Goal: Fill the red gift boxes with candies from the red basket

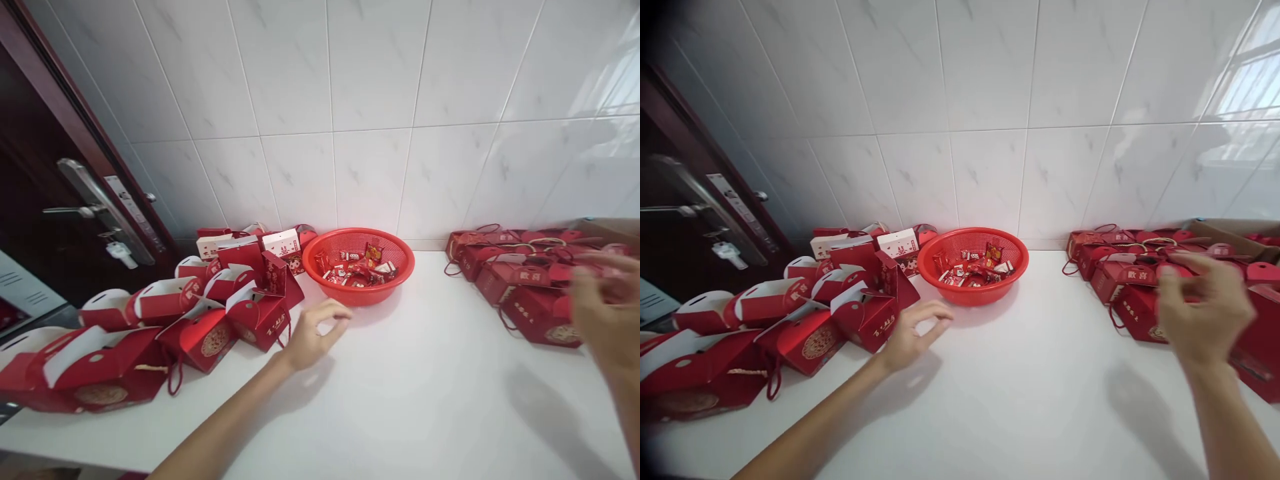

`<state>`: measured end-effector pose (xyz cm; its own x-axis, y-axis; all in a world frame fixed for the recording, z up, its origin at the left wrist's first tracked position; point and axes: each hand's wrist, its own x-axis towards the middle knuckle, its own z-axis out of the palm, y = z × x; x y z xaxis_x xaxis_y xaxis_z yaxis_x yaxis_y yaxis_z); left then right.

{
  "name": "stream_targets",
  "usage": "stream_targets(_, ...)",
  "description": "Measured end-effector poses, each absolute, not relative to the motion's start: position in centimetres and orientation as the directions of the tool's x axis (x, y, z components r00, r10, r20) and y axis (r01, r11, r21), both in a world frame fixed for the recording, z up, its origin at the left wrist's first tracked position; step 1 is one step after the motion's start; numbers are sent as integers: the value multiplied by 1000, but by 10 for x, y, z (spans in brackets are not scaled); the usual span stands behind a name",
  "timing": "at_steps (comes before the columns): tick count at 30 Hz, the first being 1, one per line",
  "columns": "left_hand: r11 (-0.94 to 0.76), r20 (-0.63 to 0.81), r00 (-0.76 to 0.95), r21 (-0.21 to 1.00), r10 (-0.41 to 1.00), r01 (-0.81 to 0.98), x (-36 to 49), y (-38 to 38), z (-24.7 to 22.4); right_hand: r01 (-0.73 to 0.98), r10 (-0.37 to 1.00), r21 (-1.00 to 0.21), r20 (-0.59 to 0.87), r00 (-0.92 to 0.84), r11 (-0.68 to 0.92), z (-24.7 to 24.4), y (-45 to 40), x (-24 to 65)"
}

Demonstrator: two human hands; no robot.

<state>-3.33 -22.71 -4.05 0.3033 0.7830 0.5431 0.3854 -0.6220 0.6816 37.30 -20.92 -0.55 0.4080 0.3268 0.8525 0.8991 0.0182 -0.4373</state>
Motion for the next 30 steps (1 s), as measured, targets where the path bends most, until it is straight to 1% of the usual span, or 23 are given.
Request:
stream_targets(2, -627, 605, 234, 595, 761, 503, -62, -227, -21, 843, 438, -430, 858, 269, 325, -13, -200, 327)
stream_targets(4, -575, 661, 124, 526, 740, 627, -93, -226, -4, 694, 616, -441, 788, -5, 569, -29, -201, 277)
stream_targets(5, -524, 682, 62, 496, 728, 692, -108, -226, 2, 597, 654, -458, 741, -152, 659, -41, -203, 252)
stream_targets(7, -370, 664, -19, 440, 748, 818, -135, -227, 8, 432, 667, -513, 630, -397, 742, -67, -208, 210)
stream_targets(9, -250, 619, -50, 388, 784, 887, -156, -230, 6, 351, 645, -546, 576, -502, 761, -94, -213, 178)
stream_targets(11, -198, 577, -36, 337, 816, 920, -169, -233, 0, 324, 656, -578, 576, -487, 748, -114, -218, 160)
stream_targets(13, -177, 548, -9, 286, 837, 942, -172, -236, -7, 313, 655, -589, 558, -510, 745, -125, -221, 154)
stream_targets(16, -123, 490, -11, 239, 871, 963, -164, -238, -12, 331, 694, -629, 507, -510, 703, -130, -220, 160)
stream_targets(19, -90, 387, -2, 221, 922, 971, -148, -235, -13, 337, 737, -669, 499, -456, 662, -129, -215, 167)
stream_targets(21, -137, 318, 64, 212, 946, 968, -138, -231, -14, 318, 739, -679, 517, -432, 661, -128, -212, 169)
stream_targets(23, -213, 278, 150, 214, 949, 953, -127, -227, -16, 300, 733, -680, 536, -419, 669, -128, -210, 168)
stream_targets(27, -363, 282, 291, 249, 914, 898, -103, -230, -16, 305, 723, -661, 573, -386, 686, -129, -208, 166)
stream_targets(30, -509, 267, 443, 287, 856, 811, -77, -241, -10, 327, 693, -612, 651, -309, 720, -127, -208, 166)
